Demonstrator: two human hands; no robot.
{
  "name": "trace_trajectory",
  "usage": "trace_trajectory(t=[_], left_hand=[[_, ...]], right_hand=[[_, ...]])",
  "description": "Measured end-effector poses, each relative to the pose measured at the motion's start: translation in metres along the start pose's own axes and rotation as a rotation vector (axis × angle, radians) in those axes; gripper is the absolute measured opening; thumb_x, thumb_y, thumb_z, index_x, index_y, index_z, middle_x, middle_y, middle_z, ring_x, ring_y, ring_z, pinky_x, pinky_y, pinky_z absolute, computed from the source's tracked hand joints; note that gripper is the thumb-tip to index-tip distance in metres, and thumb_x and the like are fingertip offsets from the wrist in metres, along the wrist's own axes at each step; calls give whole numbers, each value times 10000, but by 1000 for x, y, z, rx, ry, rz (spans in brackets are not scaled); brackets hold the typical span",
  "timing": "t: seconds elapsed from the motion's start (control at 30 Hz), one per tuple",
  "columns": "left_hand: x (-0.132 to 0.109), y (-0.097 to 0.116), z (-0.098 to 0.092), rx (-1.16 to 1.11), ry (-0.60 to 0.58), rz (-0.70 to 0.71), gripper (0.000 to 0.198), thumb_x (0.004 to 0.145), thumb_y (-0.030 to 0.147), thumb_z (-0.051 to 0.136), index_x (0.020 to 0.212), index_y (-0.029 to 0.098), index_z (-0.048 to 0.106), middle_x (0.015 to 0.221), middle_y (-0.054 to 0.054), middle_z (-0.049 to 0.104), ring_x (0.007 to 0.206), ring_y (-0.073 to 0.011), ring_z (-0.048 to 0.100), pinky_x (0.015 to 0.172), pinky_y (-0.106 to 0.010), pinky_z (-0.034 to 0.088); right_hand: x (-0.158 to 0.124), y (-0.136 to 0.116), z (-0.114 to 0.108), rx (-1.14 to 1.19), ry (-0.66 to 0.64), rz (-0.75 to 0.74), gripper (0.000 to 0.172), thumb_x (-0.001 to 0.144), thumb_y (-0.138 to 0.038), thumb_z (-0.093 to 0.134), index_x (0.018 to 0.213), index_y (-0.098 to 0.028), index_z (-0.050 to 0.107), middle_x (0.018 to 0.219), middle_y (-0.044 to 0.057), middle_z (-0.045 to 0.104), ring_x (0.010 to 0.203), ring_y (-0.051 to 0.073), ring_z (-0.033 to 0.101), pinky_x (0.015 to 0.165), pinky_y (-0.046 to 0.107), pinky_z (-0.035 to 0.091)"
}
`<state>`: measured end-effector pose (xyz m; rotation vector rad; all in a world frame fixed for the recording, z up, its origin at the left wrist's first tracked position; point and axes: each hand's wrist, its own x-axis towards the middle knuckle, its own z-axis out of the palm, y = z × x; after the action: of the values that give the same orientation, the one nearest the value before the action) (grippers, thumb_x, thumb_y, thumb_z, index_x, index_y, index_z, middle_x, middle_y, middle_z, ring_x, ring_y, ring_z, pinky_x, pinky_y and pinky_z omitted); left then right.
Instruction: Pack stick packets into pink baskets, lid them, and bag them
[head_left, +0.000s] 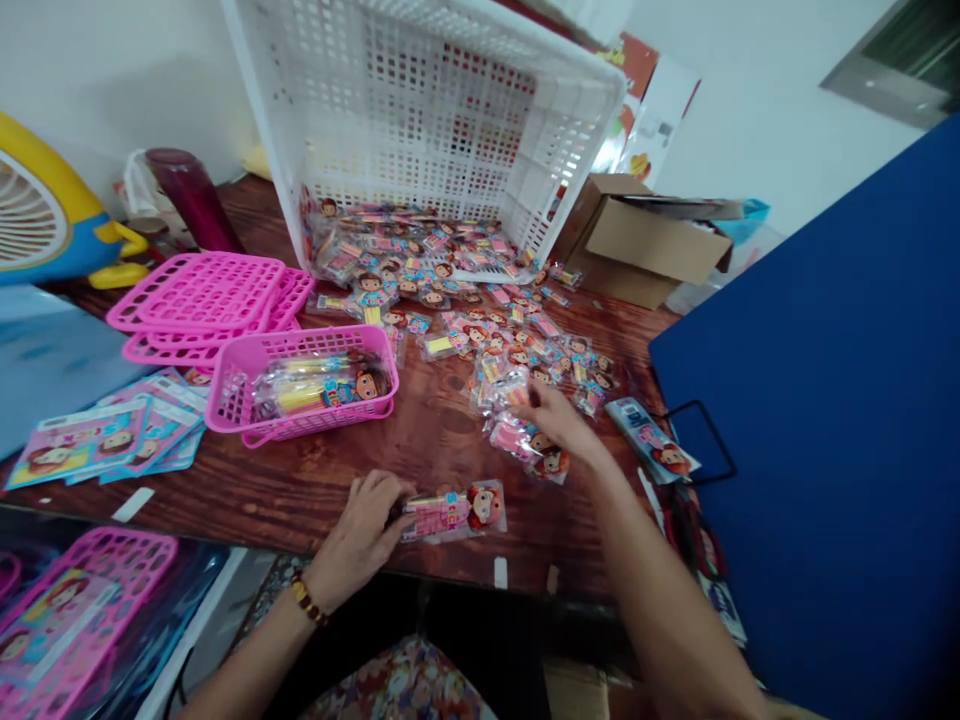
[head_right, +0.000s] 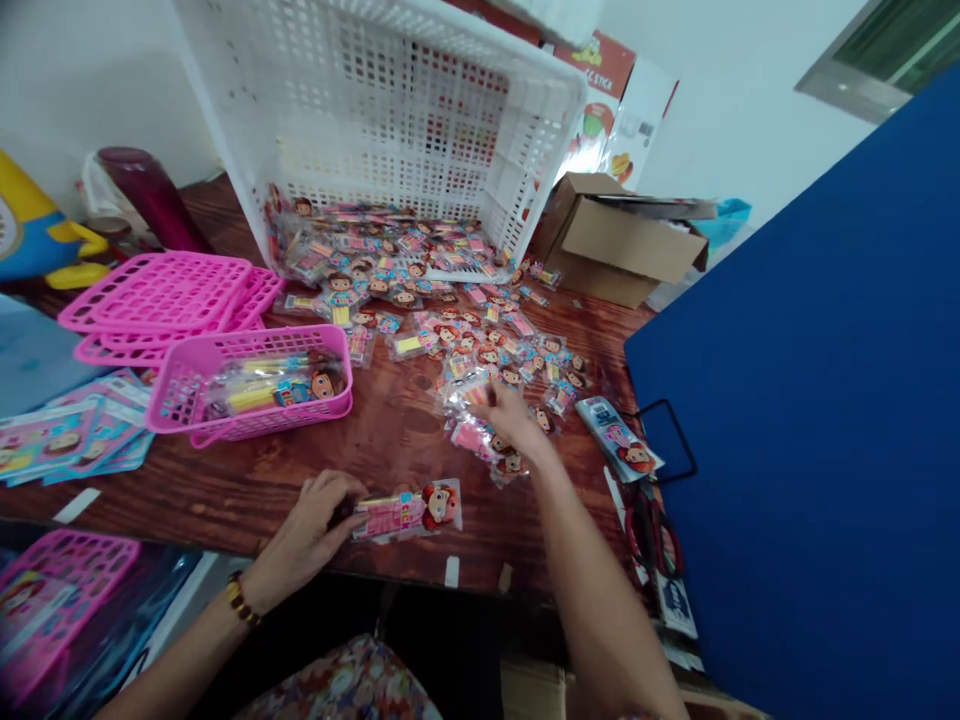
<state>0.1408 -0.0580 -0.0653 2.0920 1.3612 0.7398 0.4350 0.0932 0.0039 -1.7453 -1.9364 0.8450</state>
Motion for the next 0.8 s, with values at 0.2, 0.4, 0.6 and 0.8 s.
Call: trace_trajectory(t=[0.2,0.4,0.6,0.8], left_hand=[[0,1,0,-19,-36,60,123,955,316,501,979,217,571,933,-25,610,890,-199,527,828,-352,387],[-1,-2,0,6,-12,79,149,949,352,508,979,223,576,919,-22,621,880,-202,545,820,-349,401],[-1,-11,5,25,-7,98,162,943,359,516,1024,235,581,937,-22,630,910,-212,561,838,-359,400],[-2,-8,5,29,84,82,324,936,425,521,1208,253,561,1109,-59,618,1052,-243,547,926,-408,423]], right_hand=[[-23,12,-32,308,65,-69,348,608,-394,760,660,-220,463,619,-73,431,600,112,367,581,254,305],[-26,27,-26,360,235,-57,284,669,-394,720,808,-204,560,739,-39,581,681,135,495,653,266,398],[-52,45,-50,642,260,101,363,605,-367,787,877,-200,614,777,-27,659,672,141,567,653,277,461],[-65,46,-36,943,322,212,436,532,-345,845,893,-207,643,820,1,712,690,176,632,680,320,506]])
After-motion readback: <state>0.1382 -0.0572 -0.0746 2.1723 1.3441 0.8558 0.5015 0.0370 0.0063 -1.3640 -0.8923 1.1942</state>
